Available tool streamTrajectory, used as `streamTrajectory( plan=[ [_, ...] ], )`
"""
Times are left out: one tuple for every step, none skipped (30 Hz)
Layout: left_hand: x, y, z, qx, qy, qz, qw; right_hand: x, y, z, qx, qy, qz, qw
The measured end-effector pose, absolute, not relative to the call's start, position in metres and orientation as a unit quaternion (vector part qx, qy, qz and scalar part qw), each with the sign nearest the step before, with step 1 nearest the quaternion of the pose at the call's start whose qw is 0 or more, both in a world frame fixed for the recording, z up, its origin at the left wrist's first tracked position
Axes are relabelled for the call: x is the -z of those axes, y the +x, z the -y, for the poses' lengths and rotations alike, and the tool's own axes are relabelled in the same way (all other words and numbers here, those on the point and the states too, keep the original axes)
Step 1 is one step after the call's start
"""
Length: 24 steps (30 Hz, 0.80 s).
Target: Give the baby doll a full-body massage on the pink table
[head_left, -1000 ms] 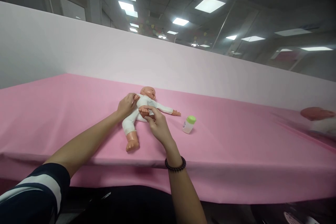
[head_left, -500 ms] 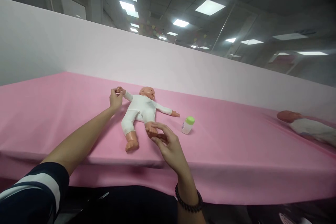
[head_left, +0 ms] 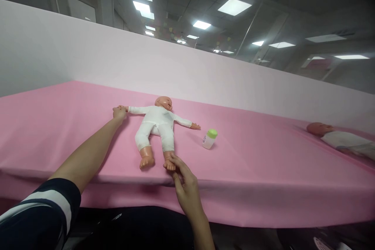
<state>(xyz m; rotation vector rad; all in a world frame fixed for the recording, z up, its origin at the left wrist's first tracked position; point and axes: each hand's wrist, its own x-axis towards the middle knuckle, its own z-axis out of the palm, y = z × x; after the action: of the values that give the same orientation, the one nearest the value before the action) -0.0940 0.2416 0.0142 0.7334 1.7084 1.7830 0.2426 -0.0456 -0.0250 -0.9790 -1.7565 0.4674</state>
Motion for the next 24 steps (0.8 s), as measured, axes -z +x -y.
streamTrajectory(
  plan=[
    [-0.015,-0.094,-0.239,-0.651,0.277,-0.655,0.265,0.027,0.242,0.046,-0.175,-0.409,0.734,0.512],
    [-0.016,-0.094,-0.237,-0.637,0.280,-0.673,0.252,0.029,0.241,0.046,-0.156,-0.411,0.738,0.512],
    [-0.018,-0.094,-0.235,-0.629,0.283,-0.682,0.243,0.031,0.240,0.046,-0.136,-0.412,0.741,0.513],
    [-0.019,-0.094,-0.234,-0.615,0.288,-0.697,0.231,0.033,0.239,0.046,-0.118,-0.412,0.743,0.515],
    [-0.021,-0.094,-0.232,-0.594,0.295,-0.716,0.218,0.035,0.238,0.046,-0.101,-0.411,0.744,0.517],
    [-0.023,-0.094,-0.231,-0.571,0.303,-0.734,0.205,0.037,0.237,0.046,-0.084,-0.409,0.746,0.520],
    [-0.024,-0.094,-0.230,-0.543,0.315,-0.755,0.192,0.039,0.236,0.045,-0.064,-0.406,0.746,0.524],
    [-0.025,-0.094,-0.230,-0.508,0.330,-0.775,0.177,0.041,0.235,0.045,-0.040,-0.401,0.746,0.529],
    [-0.026,-0.094,-0.229,-0.471,0.349,-0.794,0.160,0.043,0.234,0.045,-0.011,-0.398,0.745,0.536],
    [-0.025,-0.093,-0.229,-0.436,0.370,-0.808,0.143,0.046,0.233,0.045,0.021,-0.394,0.743,0.541],
    [-0.024,-0.092,-0.229,-0.408,0.391,-0.815,0.127,0.050,0.232,0.045,0.051,-0.393,0.740,0.544],
    [-0.023,-0.091,-0.229,-0.381,0.414,-0.820,0.108,0.054,0.231,0.046,0.077,-0.392,0.736,0.547],
    [-0.020,-0.089,-0.229,-0.360,0.432,-0.822,0.090,0.059,0.230,0.048,0.097,-0.392,0.730,0.551],
    [-0.018,-0.088,-0.229,-0.349,0.444,-0.821,0.077,0.064,0.230,0.050,0.108,-0.390,0.724,0.558],
    [-0.015,-0.087,-0.228,-0.343,0.451,-0.821,0.068,0.069,0.230,0.052,0.110,-0.388,0.717,0.568],
    [-0.013,-0.085,-0.227,-0.340,0.454,-0.821,0.061,0.073,0.231,0.055,0.102,-0.389,0.704,0.586],
    [-0.013,-0.083,-0.225,-0.342,0.456,-0.820,0.053,0.075,0.233,0.057,0.081,-0.396,0.683,0.608],
    [-0.013,-0.079,-0.223,-0.349,0.463,-0.814,0.043,0.075,0.236,0.059,0.044,-0.410,0.657,0.631],
    [-0.016,-0.074,-0.220,-0.361,0.477,-0.801,0.031,0.072,0.240,0.059,-0.010,-0.431,0.623,0.653],
    [-0.020,-0.066,-0.218,-0.377,0.501,-0.779,0.017,0.065,0.245,0.057,-0.076,-0.452,0.583,0.671],
    [-0.026,-0.057,-0.215,-0.394,0.532,-0.749,0.003,0.054,0.251,0.052,-0.153,-0.470,0.539,0.682],
    [-0.033,-0.045,-0.213,-0.407,0.570,-0.714,-0.006,0.041,0.258,0.043,-0.236,-0.477,0.495,0.687],
    [-0.041,-0.031,-0.211,-0.412,0.611,-0.676,-0.008,0.025,0.265,0.031,-0.317,-0.470,0.454,0.687],
    [-0.048,-0.016,-0.209,-0.408,0.652,-0.639,-0.001,0.008,0.271,0.016,-0.407,-0.452,0.413,0.678]
  ],
)
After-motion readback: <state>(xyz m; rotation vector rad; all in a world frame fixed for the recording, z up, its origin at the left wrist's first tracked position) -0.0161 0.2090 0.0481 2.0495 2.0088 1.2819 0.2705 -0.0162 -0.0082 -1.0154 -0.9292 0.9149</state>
